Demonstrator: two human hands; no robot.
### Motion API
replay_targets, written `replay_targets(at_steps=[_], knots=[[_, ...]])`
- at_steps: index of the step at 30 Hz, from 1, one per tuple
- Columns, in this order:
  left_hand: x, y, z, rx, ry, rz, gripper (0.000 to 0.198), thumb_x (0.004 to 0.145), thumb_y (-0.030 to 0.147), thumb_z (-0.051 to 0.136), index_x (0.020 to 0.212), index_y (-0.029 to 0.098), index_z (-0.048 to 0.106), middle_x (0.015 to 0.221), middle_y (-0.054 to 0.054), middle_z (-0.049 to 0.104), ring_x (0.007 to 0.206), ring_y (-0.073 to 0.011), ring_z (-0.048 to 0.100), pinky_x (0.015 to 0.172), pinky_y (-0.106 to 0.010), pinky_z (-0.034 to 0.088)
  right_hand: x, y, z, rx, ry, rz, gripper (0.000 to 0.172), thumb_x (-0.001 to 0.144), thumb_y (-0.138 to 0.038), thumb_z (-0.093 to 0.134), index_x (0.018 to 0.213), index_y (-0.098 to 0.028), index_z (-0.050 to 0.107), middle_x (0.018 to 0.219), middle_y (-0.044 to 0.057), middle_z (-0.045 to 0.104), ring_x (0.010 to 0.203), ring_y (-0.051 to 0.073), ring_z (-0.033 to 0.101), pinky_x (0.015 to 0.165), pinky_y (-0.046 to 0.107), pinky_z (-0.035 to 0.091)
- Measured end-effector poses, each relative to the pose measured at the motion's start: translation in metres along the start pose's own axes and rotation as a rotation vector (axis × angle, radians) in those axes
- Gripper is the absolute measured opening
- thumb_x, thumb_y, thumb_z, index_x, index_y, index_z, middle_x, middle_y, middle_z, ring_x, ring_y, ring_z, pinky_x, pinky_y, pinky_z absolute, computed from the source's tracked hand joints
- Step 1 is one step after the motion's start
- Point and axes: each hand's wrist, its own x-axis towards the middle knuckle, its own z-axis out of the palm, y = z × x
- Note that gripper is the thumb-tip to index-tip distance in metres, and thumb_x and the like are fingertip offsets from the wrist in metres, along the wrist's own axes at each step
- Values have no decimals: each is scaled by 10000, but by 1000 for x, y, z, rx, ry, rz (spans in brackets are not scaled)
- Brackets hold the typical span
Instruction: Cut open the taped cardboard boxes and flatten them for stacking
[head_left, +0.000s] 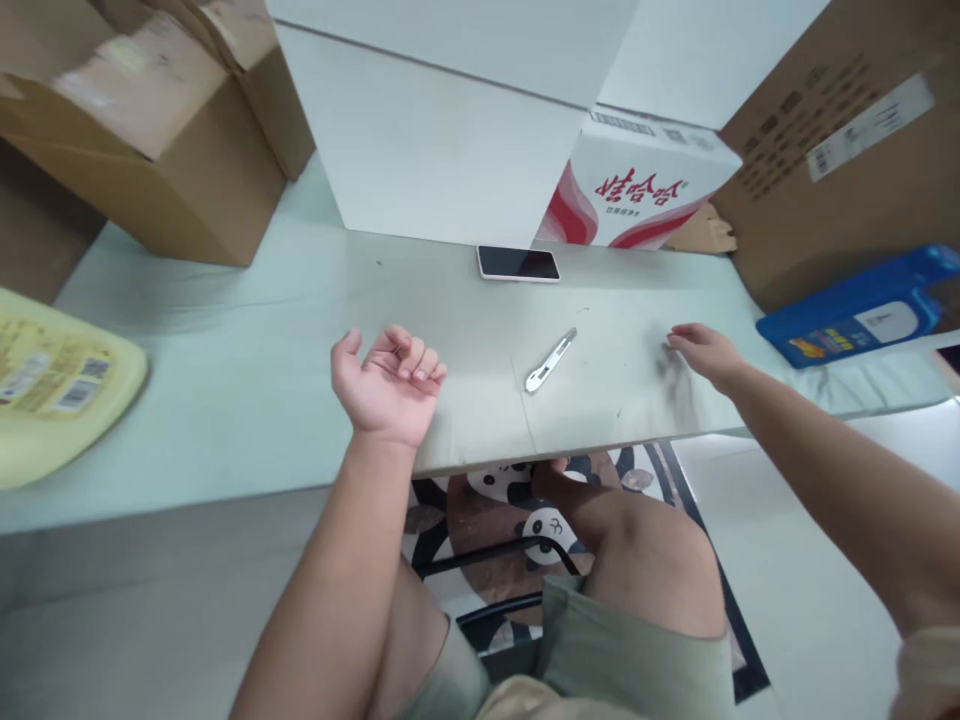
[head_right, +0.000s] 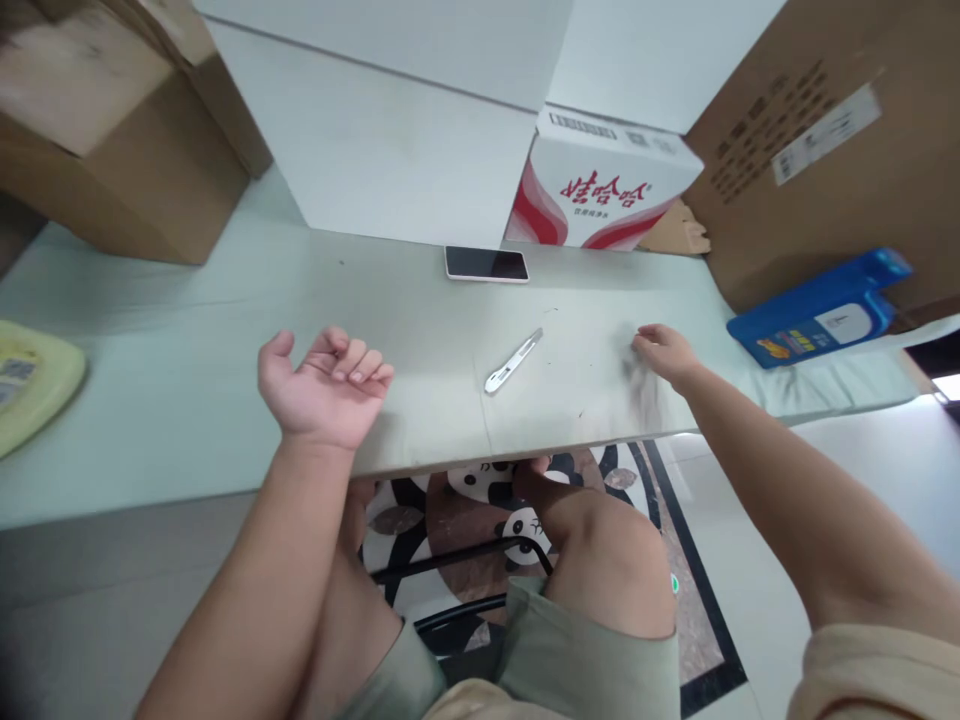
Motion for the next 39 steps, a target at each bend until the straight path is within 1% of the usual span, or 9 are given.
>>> replay_targets(at_steps=[5, 11, 14, 20, 23, 27, 32, 35, 39], knots=[[-10, 18, -11, -97, -16, 49, 653, 1030, 536, 233, 547, 186, 500, 470, 41, 240, 407, -93, 299, 459, -232, 320, -44, -89, 37, -203, -213, -385, 205, 809, -232, 663, 1010, -210, 699, 1056, 130, 819, 992, 294, 772, 1067, 553, 573], [-16, 42, -26, -183, -46, 80, 593, 1040, 477, 263, 521, 198, 332, 480, 71, 105, 393, -75, 132, 430, -226, 204, -113, -228, 151, -270, -485, -902, 425, 865, -264, 646, 1290, -242, 653, 1147, 77, 810, 1057, 264, 763, 1013, 457, 601], [-13, 49, -32, -233, -55, 99, 604, 1050, 472, 245, 516, 199, 318, 491, 74, 81, 393, -72, 110, 431, -229, 167, -150, -299, 208, -280, -544, -1200, 578, 903, -216, 602, 1472, -215, 503, 1123, 69, 795, 1003, 241, 757, 974, 434, 612], [-3, 62, -33, -300, -9, 113, 600, 1053, 464, 249, 522, 196, 330, 520, 71, 91, 404, -71, 142, 439, -220, 203, -190, -425, 288, -131, -415, -1367, 472, 843, -136, 672, 1287, -289, 619, 1717, 78, 361, 1332, 292, 650, 1078, 437, 599], [-1, 62, -33, -257, -8, 125, 589, 1049, 465, 252, 528, 202, 331, 530, 65, 93, 419, -81, 135, 449, -235, 205, -186, -459, 315, -104, -441, -1334, 403, 794, -132, 738, 1130, -336, 646, 1687, 27, 423, 1344, 286, 645, 1136, 438, 580], [-1, 55, -40, 87, 129, 510, 541, 1030, 472, 372, 559, 207, 347, 549, 46, 177, 490, -104, 186, 508, -256, 237, -170, -433, 311, 84, -419, -1436, 200, 910, -240, 701, 1080, -301, 615, 1437, -9, 655, 1298, 181, 629, 1134, 354, 575], [-2, 75, -67, 391, 523, 1352, 238, 919, 387, 530, 760, 223, 461, 809, -12, 463, 787, -171, 469, 811, -330, 426, -171, -305, 213, 266, -384, -1369, 179, 1009, -361, 601, 1120, -244, 680, 1291, 67, 711, 745, 120, 679, 599, 282, 587], [0, 95, -81, 349, 584, 1280, 157, 940, 389, 459, 908, 246, 515, 1004, -53, 568, 1049, -240, 569, 969, -423, 417, -185, -224, 142, 246, -241, -1449, 11, 923, -248, 703, 931, -256, 702, 1103, 69, 772, 825, 187, 731, 598, 307, 573], [-1, 90, -75, 281, 229, 1028, 364, 930, 546, 436, 1068, 241, 577, 1158, -83, 691, 1185, -256, 638, 1025, -413, 458, -207, -143, 93, 326, -119, -1373, 189, 855, -146, 742, 862, -278, 606, 1021, 59, 782, 894, 232, 770, 662, 353, 611]])
